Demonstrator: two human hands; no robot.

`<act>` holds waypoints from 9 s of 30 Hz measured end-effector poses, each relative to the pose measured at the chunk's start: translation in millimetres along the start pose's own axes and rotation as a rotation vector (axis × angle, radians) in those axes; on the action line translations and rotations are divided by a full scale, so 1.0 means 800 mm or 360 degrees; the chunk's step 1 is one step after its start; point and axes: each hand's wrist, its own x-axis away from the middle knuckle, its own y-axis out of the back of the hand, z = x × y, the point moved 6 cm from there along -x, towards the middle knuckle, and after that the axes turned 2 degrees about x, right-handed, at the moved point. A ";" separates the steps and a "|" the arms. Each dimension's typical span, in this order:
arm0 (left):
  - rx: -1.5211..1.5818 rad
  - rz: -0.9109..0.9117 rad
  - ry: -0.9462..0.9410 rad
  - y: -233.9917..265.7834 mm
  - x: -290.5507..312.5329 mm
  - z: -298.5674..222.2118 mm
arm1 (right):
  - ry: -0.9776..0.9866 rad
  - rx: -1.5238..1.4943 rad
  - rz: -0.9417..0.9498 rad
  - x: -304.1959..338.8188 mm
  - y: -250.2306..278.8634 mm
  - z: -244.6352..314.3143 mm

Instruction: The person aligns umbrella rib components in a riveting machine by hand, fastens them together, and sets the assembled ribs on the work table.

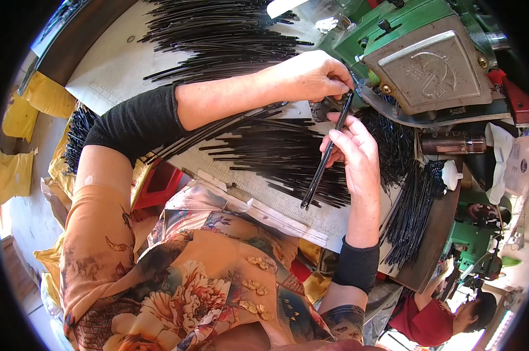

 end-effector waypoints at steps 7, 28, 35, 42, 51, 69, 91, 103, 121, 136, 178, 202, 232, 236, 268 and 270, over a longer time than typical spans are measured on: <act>-0.0089 0.0022 -0.0072 -0.001 -0.011 0.007 | -0.0006 -0.0053 0.0008 -0.004 0.005 -0.003; 0.0442 0.0140 0.0364 -0.004 0.005 0.013 | 0.0013 -0.0375 -0.0266 -0.005 0.010 -0.007; 0.0751 0.0232 0.0514 -0.016 0.010 0.025 | 0.0057 -0.0400 -0.0201 -0.010 0.006 -0.005; 0.0775 0.0213 0.0494 -0.017 0.008 0.028 | 0.0079 -0.0411 -0.0166 -0.012 0.007 -0.001; 0.0656 0.0156 0.0325 -0.015 0.005 0.016 | 0.0115 -0.0385 -0.0159 -0.015 0.011 0.005; 0.0436 0.0149 0.0375 -0.012 0.000 0.018 | 0.0052 -0.0490 -0.0170 -0.023 0.005 0.000; 0.0476 0.0121 0.0411 -0.011 0.003 0.017 | -0.0036 -0.0726 -0.0143 -0.017 -0.004 -0.004; -0.0228 0.0427 0.0260 -0.004 0.004 0.012 | -0.0212 -0.0529 -0.0237 0.023 0.011 -0.003; -0.1249 0.0407 -0.0220 -0.021 0.031 0.001 | 0.0143 0.1487 -0.1082 0.111 0.166 0.028; -0.1247 0.0253 -0.0269 -0.006 0.030 -0.004 | 0.0347 0.2369 -0.0706 0.028 0.054 0.021; 0.0820 0.0333 0.0397 0.001 0.013 0.030 | 0.0127 0.0396 -0.0257 -0.003 0.040 -0.007; 0.0196 0.0263 0.0324 -0.003 0.013 0.023 | 0.0210 0.0253 -0.0246 -0.004 0.021 0.006; 0.0121 0.0148 0.0276 0.005 -0.006 0.024 | 0.0177 0.0102 -0.0305 -0.018 0.031 0.009; 0.0101 0.0169 0.0304 0.006 -0.005 0.021 | 0.0136 0.0039 -0.0314 -0.018 0.031 0.007; -0.1770 -0.0090 -0.0193 0.085 0.018 0.021 | 0.0313 -0.0859 -0.0432 -0.017 0.057 -0.012; -0.1764 -0.0124 -0.0336 0.081 0.018 0.016 | 0.0295 -0.0826 -0.0423 -0.019 0.056 -0.013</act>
